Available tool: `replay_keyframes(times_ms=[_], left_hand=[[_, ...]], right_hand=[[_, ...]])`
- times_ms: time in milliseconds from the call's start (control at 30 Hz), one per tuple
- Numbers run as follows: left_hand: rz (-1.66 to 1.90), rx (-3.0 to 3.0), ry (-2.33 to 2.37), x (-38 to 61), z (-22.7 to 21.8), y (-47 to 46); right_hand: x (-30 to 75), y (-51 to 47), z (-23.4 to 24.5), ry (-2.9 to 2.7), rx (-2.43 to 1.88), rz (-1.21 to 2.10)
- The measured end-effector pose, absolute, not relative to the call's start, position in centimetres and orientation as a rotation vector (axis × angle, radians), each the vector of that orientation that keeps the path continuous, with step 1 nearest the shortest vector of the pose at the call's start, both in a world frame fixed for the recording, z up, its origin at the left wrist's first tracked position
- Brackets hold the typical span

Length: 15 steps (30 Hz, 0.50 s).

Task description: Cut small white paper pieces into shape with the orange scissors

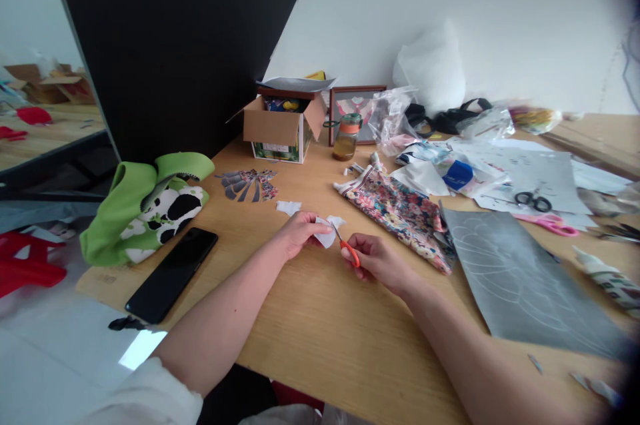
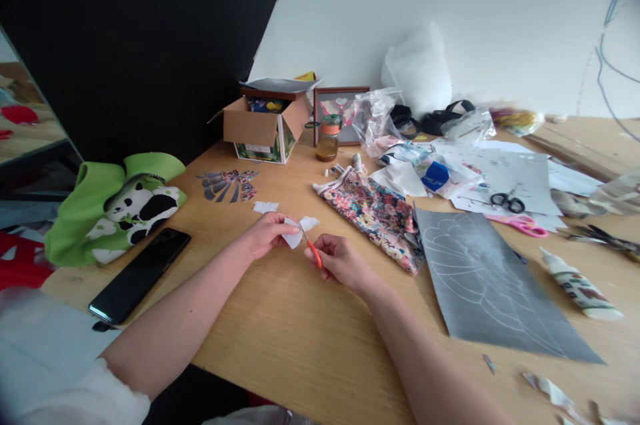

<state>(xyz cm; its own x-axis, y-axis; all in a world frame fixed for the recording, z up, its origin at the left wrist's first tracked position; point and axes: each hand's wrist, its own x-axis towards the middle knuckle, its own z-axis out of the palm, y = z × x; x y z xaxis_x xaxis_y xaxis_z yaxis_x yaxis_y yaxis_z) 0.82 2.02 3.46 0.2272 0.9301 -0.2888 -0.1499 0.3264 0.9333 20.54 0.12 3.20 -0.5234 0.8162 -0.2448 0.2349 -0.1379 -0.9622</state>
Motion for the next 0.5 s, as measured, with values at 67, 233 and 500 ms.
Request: replay_keyframes(times_ms=[67, 233, 500], left_hand=[[0.921, 0.936, 1.062, 0.83, 3.49, 2.03], [0.929, 0.922, 1.065, 0.82, 3.52, 2.08], [0.932, 0.899, 1.026, 0.80, 3.38, 2.13]], right_hand=[[20.57, 0.16, 3.06, -1.682, -1.170, 1.694], [20.54, 0.19, 2.96, -1.675, -1.171, 1.695], [20.52, 0.05, 3.44, -1.656, -1.178, 1.719]])
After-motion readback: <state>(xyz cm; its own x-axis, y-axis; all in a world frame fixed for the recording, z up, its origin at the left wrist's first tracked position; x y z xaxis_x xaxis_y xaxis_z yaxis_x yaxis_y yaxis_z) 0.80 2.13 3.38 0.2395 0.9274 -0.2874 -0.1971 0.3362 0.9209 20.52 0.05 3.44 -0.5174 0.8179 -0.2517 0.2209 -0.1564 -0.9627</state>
